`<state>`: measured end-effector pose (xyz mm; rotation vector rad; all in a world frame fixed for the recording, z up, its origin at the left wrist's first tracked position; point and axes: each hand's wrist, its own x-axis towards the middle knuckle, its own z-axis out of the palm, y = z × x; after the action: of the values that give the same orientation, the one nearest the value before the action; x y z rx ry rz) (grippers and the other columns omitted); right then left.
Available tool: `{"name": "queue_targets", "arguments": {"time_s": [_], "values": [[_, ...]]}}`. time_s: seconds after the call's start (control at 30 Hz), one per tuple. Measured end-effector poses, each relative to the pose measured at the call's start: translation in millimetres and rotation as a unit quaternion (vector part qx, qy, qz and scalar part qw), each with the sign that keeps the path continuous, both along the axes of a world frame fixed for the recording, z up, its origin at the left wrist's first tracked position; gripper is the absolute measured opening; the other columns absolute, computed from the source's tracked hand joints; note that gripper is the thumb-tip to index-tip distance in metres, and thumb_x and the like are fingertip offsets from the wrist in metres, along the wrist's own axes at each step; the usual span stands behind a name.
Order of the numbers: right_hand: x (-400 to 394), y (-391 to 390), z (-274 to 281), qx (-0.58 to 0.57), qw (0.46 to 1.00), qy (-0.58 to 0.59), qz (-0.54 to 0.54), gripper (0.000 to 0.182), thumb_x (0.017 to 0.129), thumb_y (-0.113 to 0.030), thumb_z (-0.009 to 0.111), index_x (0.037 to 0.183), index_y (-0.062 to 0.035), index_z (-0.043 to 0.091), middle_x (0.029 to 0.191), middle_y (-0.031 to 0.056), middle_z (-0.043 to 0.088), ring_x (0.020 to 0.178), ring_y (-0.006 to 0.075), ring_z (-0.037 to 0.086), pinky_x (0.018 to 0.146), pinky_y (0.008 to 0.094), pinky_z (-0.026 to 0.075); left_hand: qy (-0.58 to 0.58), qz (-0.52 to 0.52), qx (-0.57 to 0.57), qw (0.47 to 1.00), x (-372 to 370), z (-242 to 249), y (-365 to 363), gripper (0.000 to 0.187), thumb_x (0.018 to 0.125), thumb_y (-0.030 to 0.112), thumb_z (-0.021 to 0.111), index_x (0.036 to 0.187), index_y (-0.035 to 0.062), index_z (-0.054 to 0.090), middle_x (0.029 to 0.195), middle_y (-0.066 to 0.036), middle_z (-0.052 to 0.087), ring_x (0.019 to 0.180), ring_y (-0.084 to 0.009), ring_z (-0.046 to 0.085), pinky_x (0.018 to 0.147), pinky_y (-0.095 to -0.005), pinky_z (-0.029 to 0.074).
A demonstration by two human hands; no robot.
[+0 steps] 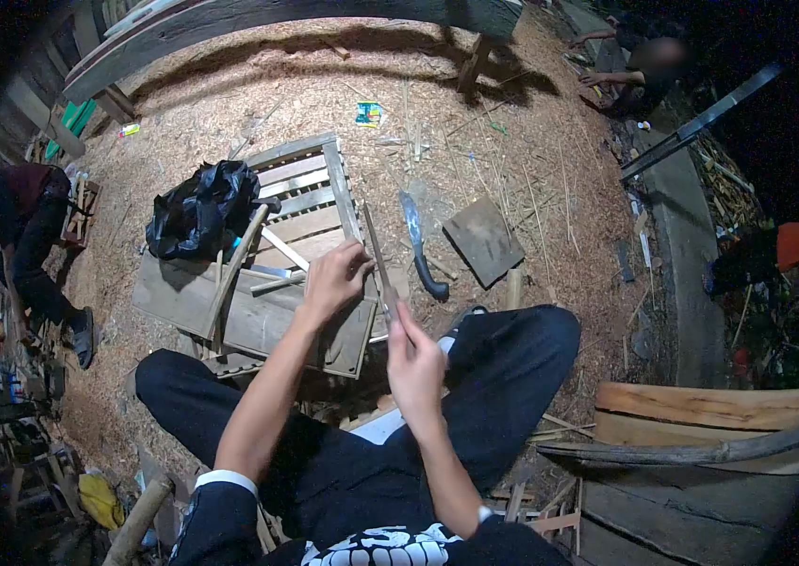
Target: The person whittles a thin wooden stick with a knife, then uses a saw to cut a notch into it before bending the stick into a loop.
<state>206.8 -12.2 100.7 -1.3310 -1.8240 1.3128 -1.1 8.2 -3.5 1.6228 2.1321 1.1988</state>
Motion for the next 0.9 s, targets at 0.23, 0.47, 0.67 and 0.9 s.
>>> {"name": "queue_targets", "arguments": {"time_s": [0.23, 0.47, 0.67, 0.9], "values": [[25, -12, 3, 0.011, 0.999, 0.02, -0.026, 0.039, 0.109, -0.018, 0.061, 0.143, 0.0015, 0.064, 0.078, -0.0072, 0.055, 0.063, -0.0002, 0.039, 0.054, 0.0217, 0.03, 0.002, 0.033, 0.009, 0.999, 7, 4, 2, 0.017, 0.092, 0.018, 0.077, 0.094, 0.0043, 0.067, 0.092, -0.014, 0.069, 0.083, -0.037, 0.071, 0.069, -0.0462, 0.055], [2, -1, -6, -0.004, 1.0, 0.014, -0.023, 0.04, 0.108, -0.019, 0.059, 0.139, 0.0054, 0.064, 0.116, 0.0239, 0.077, 0.096, 0.0112, 0.069, 0.084, 0.0311, 0.055, -0.013, 0.009, 0.005, 1.0, 5, -2, -2, 0.017, 0.091, 0.018, 0.077, 0.096, 0.0045, 0.069, 0.092, -0.012, 0.069, 0.083, -0.0345, 0.071, 0.069, -0.0437, 0.055], [24, -20, 6, -0.021, 1.0, -0.001, -0.009, 0.04, 0.108, -0.019, 0.059, 0.138, 0.0078, 0.064, 0.114, 0.0234, 0.078, 0.098, 0.013, 0.07, 0.087, 0.0318, 0.055, -0.003, 0.027, -0.008, 1.0, 0, -2, 4, 0.015, 0.091, 0.016, 0.077, 0.096, 0.0042, 0.069, 0.093, -0.011, 0.069, 0.081, -0.0345, 0.071, 0.068, -0.044, 0.055], [7, -4, -4, 0.001, 0.999, 0.045, -0.001, 0.041, 0.108, -0.02, 0.059, 0.138, 0.0084, 0.063, 0.122, 0.0258, 0.075, 0.106, 0.02, 0.073, 0.092, 0.0325, 0.054, -0.006, 0.003, -0.01, 1.0, 1, -5, 2, 0.015, 0.091, 0.016, 0.077, 0.096, 0.0047, 0.07, 0.092, -0.011, 0.069, 0.08, -0.0324, 0.071, 0.067, -0.0419, 0.054]]}}
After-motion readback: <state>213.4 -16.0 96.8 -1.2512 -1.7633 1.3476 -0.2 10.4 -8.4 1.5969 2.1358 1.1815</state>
